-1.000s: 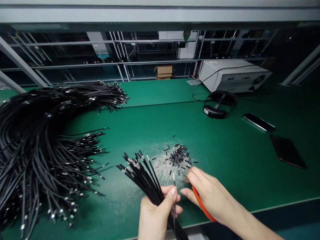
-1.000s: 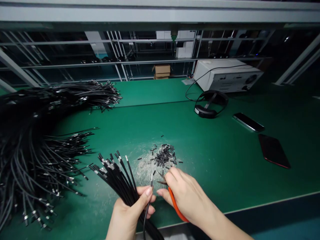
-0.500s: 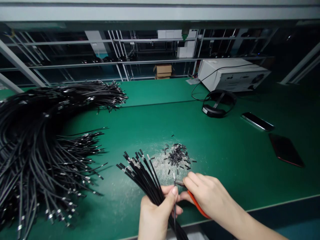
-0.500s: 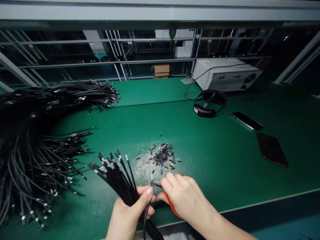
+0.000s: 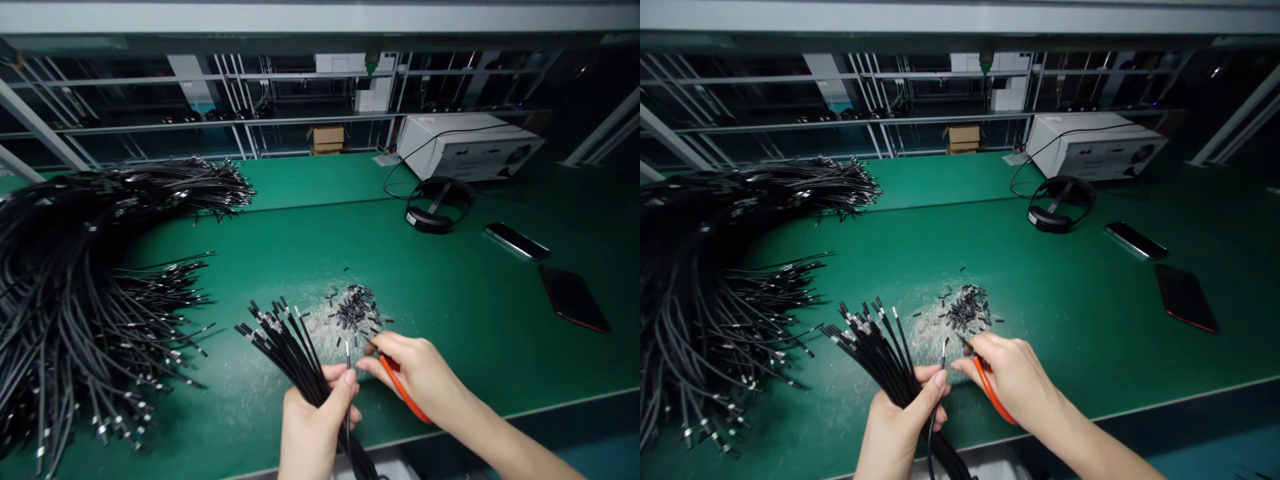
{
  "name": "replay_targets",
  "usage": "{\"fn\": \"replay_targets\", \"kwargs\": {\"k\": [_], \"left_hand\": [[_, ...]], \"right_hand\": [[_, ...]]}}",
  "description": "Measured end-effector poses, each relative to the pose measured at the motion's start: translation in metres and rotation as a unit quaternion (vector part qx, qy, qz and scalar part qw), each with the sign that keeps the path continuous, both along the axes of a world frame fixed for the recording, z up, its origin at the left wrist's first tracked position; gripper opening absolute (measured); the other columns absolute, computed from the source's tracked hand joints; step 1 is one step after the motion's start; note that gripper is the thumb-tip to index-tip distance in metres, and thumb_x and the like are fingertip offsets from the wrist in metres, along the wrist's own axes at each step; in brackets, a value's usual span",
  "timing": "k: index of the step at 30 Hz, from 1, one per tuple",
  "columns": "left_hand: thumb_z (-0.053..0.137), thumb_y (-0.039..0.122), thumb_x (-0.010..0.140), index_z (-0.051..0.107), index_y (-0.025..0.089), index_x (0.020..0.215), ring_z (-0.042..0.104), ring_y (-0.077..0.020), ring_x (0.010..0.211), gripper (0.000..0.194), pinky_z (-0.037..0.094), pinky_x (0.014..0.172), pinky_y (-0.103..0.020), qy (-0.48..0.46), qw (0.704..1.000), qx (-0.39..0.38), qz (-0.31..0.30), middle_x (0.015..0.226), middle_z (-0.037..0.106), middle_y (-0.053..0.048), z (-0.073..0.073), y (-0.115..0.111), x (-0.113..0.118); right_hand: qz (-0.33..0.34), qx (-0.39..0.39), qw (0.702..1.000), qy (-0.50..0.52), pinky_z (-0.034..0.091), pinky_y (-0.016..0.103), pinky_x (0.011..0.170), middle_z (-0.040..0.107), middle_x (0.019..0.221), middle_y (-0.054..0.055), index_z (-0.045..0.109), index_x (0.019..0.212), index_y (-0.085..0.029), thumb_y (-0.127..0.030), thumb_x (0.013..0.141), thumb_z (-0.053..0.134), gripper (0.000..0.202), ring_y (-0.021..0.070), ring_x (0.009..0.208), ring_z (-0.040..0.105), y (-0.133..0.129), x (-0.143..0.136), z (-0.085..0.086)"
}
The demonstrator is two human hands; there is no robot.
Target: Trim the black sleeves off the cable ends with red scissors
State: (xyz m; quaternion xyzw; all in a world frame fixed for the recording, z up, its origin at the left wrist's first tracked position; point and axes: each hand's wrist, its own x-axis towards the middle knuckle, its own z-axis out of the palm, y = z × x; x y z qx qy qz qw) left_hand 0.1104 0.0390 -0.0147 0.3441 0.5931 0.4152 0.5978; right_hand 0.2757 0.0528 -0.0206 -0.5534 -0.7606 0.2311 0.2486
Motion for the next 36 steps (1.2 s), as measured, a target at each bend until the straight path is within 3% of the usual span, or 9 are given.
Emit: {"fn": "replay_targets", "kwargs": {"k": [2,5,8,12,21,36], "left_hand": [[0.075,0.036,0.061,0.068,0.011,0.078,0.056,-0.0127,0.040,0.032,0.046,0.040,-0.022,0.003,1.000,0.011,-0.004,0.054,0.067,-0.004,0.000,0.000,0.002],[0.076,0.035,0.059,0.068,0.011,0.074,0.055,-0.0118,0.038,0.029,0.044,0.039,-0.021,0.004,1.000,0.028,-0.011,0.048,0.064,-0.002,0.003,-0.001,0.006],[0.080,0.032,0.051,0.067,0.012,0.070,0.054,-0.0118,0.037,0.030,0.042,0.037,-0.019,-0.021,0.999,0.034,0.015,0.044,0.062,0.000,0.006,-0.005,0.009],[0.081,0.031,0.050,0.067,0.012,0.066,0.055,-0.0126,0.038,0.028,0.042,0.038,-0.019,-0.029,0.999,0.015,0.019,0.040,0.061,-0.001,0.008,-0.012,0.007],[0.080,0.034,0.052,0.069,0.012,0.066,0.053,-0.0117,0.037,0.028,0.042,0.037,-0.020,-0.035,0.999,0.018,0.022,0.040,0.060,-0.001,0.013,-0.022,0.004],[0.079,0.036,0.056,0.073,0.011,0.077,0.059,-0.0123,0.044,0.034,0.043,0.041,-0.018,-0.081,0.997,-0.013,0.007,0.056,0.068,-0.007,0.021,-0.025,0.003]], "right_hand": [[-0.036,-0.110,0.982,0.147,0.034,0.019,0.047,0.054,0.061,-0.003,0.056,0.081,-0.019,-0.044,0.087,0.048,0.026,0.0093,0.050,0.049,0.003,-0.009,0.004],[-0.067,-0.225,0.923,0.304,0.030,0.017,0.035,0.044,0.047,-0.007,0.053,0.078,-0.019,-0.047,0.083,0.051,0.029,0.0066,0.036,0.039,0.004,-0.024,0.008],[-0.082,-0.251,0.887,0.379,0.030,0.015,0.032,0.041,0.040,-0.009,0.052,0.075,-0.018,-0.048,0.080,0.055,0.030,0.0058,0.032,0.036,0.002,-0.029,0.009],[-0.046,-0.273,0.866,0.416,0.029,0.014,0.032,0.041,0.037,-0.009,0.054,0.078,-0.017,-0.044,0.080,0.058,0.027,0.0052,0.030,0.036,-0.002,-0.021,0.014],[0.003,-0.286,0.854,0.434,0.029,0.013,0.032,0.060,0.067,-0.001,0.057,0.083,-0.014,-0.040,0.081,0.056,0.026,0.0011,0.033,0.039,-0.009,-0.012,0.035],[-0.019,-0.286,0.845,0.451,0.030,0.013,0.032,0.061,0.066,-0.001,0.056,0.086,-0.014,-0.043,0.081,0.055,0.030,0.0013,0.033,0.038,-0.011,-0.014,0.035]]}}
